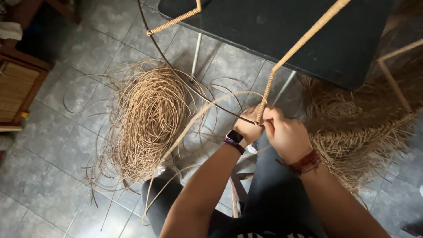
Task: Weaving natural fibers around a frame to create a decorative furniture piece.
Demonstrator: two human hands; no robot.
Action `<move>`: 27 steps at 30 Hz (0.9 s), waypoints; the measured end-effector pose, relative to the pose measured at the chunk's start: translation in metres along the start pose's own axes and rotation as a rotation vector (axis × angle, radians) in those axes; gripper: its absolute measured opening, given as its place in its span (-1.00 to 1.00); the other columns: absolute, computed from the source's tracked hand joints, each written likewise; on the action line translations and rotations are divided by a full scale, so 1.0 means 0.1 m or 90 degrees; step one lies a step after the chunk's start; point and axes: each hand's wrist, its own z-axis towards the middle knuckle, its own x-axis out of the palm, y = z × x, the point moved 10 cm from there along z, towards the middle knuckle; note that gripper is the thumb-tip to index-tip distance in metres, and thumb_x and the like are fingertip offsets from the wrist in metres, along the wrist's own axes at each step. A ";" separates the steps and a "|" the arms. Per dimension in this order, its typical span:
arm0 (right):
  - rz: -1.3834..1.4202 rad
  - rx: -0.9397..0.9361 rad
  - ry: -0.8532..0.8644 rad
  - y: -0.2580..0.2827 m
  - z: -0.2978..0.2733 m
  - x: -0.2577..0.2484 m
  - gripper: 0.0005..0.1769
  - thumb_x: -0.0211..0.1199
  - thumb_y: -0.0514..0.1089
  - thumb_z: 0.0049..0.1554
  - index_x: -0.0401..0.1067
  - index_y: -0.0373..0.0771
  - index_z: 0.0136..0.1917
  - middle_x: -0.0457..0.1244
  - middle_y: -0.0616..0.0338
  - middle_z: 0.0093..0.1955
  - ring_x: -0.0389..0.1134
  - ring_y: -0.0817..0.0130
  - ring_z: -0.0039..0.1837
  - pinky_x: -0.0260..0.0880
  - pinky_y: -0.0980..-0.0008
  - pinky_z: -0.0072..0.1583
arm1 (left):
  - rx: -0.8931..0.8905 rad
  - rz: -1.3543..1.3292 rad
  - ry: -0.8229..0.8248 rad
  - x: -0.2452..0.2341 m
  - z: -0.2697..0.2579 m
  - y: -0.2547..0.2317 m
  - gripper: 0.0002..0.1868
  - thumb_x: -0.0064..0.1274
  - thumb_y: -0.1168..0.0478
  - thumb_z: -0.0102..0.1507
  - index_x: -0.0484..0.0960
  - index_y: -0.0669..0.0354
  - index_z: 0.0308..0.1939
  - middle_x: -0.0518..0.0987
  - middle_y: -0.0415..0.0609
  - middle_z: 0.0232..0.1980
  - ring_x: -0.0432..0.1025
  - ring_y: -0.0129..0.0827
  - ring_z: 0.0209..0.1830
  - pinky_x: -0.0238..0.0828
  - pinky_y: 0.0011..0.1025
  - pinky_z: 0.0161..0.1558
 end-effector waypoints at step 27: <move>0.173 0.009 -0.325 -0.11 -0.94 0.06 -0.92 0.39 0.01 0.12 0.54 0.06 -0.16 0.20 0.36 -0.48 0.34 0.30 -0.38 0.39 0.40 -0.25 | -0.255 0.189 0.236 -0.63 0.15 -0.59 -0.75 -0.05 -0.24 0.32 0.55 -0.31 -0.23 0.68 -0.23 -0.45 0.63 0.03 -0.38 0.58 -0.07 -0.28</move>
